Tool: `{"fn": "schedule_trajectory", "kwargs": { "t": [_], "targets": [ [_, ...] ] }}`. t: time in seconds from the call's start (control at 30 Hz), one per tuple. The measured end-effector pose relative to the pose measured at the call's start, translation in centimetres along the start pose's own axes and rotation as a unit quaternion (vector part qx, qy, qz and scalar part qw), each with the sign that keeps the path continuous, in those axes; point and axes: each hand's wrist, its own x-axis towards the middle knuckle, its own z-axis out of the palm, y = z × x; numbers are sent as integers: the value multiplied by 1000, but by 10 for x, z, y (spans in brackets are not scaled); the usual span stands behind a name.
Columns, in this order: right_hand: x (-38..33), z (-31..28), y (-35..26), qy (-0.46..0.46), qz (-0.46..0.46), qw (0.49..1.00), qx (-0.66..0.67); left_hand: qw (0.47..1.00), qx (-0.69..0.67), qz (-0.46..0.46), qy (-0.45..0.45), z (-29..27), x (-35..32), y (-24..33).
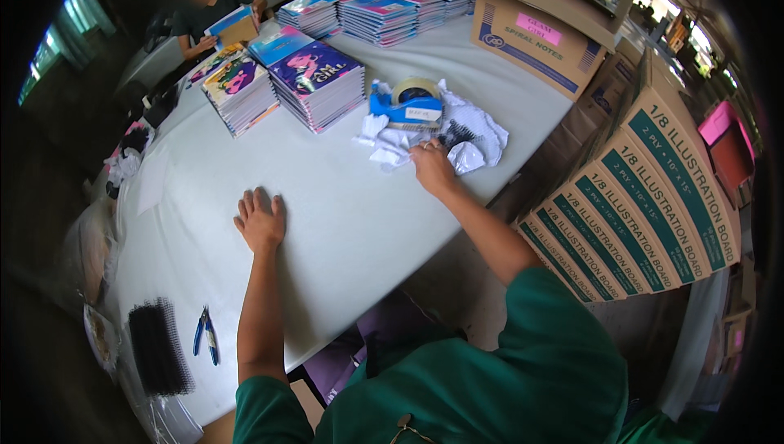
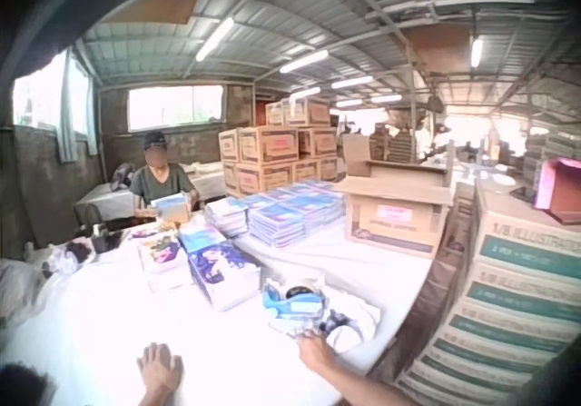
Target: The person trims the excess plastic binding coil from the edge of a stack of notebooks using side-cutters, then picks up a new notebook and manually threads a spiral binding through the punched holes along the spine.
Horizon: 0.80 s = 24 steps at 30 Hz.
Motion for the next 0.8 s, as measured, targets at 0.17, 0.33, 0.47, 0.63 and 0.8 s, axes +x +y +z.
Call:
{"fn": "schedule_trajectory", "kwargs": {
  "t": [0.17, 0.33, 0.47, 0.63, 0.8],
  "targets": [
    [-27, -14, -32, -30, -118, 988, 98, 1000, -6, 3, 4, 2, 0, 0],
    [2, 3, -47, -91, -194, 964, 156, 1000, -20, 10, 14, 4, 1, -2],
    [21, 22, -57, -46, -195, 971, 131, 999, -41, 19, 17, 0, 0, -1],
    [19, 17, -63, -33, -195, 975, 104, 994, -67, 82, 13, -3, -32, -8],
    [-9, 7, -87, -111, -216, 964, 108, 982, -66, 171, -35, -18, -104, -18]
  ]
}}
